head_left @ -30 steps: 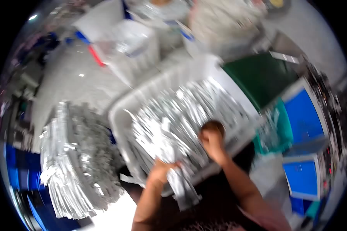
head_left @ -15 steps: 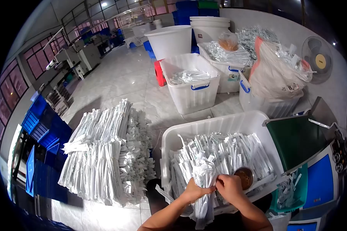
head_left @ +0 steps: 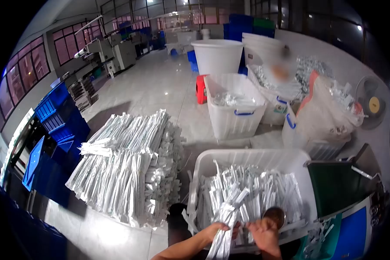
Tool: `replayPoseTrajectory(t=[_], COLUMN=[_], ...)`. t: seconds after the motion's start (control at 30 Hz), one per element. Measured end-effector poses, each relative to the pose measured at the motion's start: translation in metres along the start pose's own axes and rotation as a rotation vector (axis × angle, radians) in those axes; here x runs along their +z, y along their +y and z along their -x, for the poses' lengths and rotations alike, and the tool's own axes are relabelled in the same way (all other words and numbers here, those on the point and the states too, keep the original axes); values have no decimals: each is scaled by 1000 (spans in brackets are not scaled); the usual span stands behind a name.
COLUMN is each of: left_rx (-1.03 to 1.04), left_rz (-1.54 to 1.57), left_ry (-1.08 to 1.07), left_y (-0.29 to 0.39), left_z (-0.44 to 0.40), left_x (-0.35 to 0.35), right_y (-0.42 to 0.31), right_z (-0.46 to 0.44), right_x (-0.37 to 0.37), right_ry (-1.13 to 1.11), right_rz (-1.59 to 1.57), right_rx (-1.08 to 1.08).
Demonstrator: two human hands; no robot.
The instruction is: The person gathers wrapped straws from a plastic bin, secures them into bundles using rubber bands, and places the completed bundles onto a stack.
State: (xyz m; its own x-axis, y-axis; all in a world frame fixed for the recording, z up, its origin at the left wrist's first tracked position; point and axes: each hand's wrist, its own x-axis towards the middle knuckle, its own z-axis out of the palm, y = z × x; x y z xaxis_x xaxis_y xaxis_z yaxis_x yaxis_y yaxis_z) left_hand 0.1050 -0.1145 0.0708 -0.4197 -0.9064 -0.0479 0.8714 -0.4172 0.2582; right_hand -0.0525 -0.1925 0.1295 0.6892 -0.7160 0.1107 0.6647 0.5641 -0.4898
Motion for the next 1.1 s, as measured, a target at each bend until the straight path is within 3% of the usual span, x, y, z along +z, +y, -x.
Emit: replayPoseTrajectory(t=[0.03,0.1,0.17,0.23,0.3,0.37,0.43,0.5,0.53,0.63,0.67,0.7,0.73,0.77,0.8,0.83,0.9,0.93,1.03,1.1], left_rx=[-19,-38,-58,-20,-15,-62,-109,-106,-196,-256,-336,-217,-213,-213,-198,-157,-257,-155,-245,-312], left_rz=[-5,-64,-185,-260,-399,-574,-593,-663,-675,-662,-645,-562,-571,-584,-635,-624,-575,-539,-714,-599], left_ry=[-44,-68,-20,36,159,206,146,148,-33,-38,-1,90,0,-92,-32,-7,145,115,248,285], left_y=[-2,0,2,1,-6,-15,-14,-16,-20,-42,-36,-40,-39,-37,-37,-37,-46,-51,-37,-57], left_z=[-6,-8,-13,-16,-18,-28,-35,-36,-43,-51,-50,-45,-45,-42,-33,-25,-5,0,15,33], left_x=[2,14,12,18,11,-7,15,49,32,32,42,43,40,35,41,36,23,17,20,1], right_y=[1,-15,-23,-27,-34,-45,-53,-67,-69,-70,-75,-80,-73,-70,-51,-42,-25,-14,35,48], right_z=[-5,-17,-28,-31,-32,-35,-41,-45,-46,-47,-45,-47,-49,-47,-41,-37,-27,-21,19,31], right_x=[11,43,19,16,19,12,24,40,43,58,69,65,36,24,17,8,-12,-20,-69,-39], right_ry=[-35,137,-105,-173,-107,-259,-301,-517,-588,-742,-603,-463,-457,-300,81,47,267,349,387,158], right_rz=[-327,361,1093,1327,1194,1045,1226,1421,1448,1633,1608,1447,1151,1012,772,769,655,614,194,229], right_rx=[-15,-91,-245,-289,-193,48,-52,271,315,501,302,211,-129,-211,-225,-188,-41,32,373,499])
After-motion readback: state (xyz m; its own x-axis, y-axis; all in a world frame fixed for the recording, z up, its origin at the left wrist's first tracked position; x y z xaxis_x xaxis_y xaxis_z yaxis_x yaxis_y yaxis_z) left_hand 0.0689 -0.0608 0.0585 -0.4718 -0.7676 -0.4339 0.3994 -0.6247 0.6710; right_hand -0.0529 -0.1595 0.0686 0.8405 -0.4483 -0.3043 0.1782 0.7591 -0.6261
